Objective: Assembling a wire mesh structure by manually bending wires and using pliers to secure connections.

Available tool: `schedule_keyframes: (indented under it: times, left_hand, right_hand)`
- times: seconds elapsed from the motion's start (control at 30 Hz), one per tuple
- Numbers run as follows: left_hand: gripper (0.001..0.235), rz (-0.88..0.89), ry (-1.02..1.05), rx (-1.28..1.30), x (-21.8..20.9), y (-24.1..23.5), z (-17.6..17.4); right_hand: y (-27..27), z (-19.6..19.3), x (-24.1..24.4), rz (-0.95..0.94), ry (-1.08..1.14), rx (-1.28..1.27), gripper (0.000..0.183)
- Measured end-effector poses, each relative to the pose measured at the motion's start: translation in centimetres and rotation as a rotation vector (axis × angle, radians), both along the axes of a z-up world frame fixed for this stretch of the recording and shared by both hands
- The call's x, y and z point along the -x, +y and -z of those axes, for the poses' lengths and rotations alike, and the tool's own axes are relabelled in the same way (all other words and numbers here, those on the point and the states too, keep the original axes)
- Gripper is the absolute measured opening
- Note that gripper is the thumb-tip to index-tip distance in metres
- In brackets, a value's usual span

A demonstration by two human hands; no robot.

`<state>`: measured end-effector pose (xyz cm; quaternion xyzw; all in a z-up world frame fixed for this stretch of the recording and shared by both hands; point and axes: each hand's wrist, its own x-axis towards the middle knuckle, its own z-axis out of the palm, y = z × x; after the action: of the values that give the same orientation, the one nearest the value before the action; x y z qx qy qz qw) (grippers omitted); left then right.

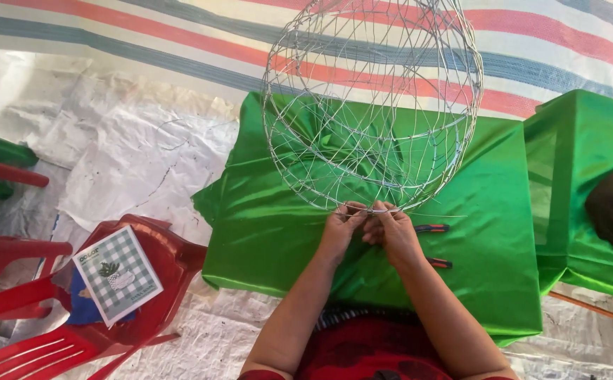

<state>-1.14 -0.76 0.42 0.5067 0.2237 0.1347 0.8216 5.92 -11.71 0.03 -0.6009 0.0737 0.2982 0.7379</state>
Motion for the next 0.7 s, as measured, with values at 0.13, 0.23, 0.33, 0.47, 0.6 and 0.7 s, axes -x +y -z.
schedule_keyframes:
  times: [0.13, 0.23, 0.33, 0.47, 0.6, 0.7]
  left_hand:
    - [0.021, 0.02, -0.024, 0.029, 0.1, 0.3, 0.2]
    - [0.024, 0.015, -0.046, 0.045, 0.1, 0.3, 0.6]
    - [0.027, 0.017, -0.07, 0.03, -0.1, 0.5, 1.4]
    - [0.026, 0.029, -0.074, 0.021, -0.3, 0.4, 1.5]
    - [0.026, 0.033, -0.076, 0.033, -0.4, 0.5, 2.2]
    - [0.026, 0.039, -0.07, 0.024, -0.2, 0.5, 1.4]
  right_hand:
    - [0.0, 0.4, -0.3, 0.005, 0.012, 0.033, 0.029]
    - [0.1, 0.6, -0.5, -0.013, 0.029, 0.029, 0.029]
    - [0.1, 0.8, -0.5, -0.017, 0.035, 0.026, 0.023]
    - [-0.4, 1.2, -0.7, 0.006, 0.089, -0.013, 0.021]
    - [-0.5, 1.5, -0.8, -0.016, 0.123, -0.035, 0.011]
    - [-0.4, 0.9, -0.9, -0.038, 0.109, -0.011, 0.009]
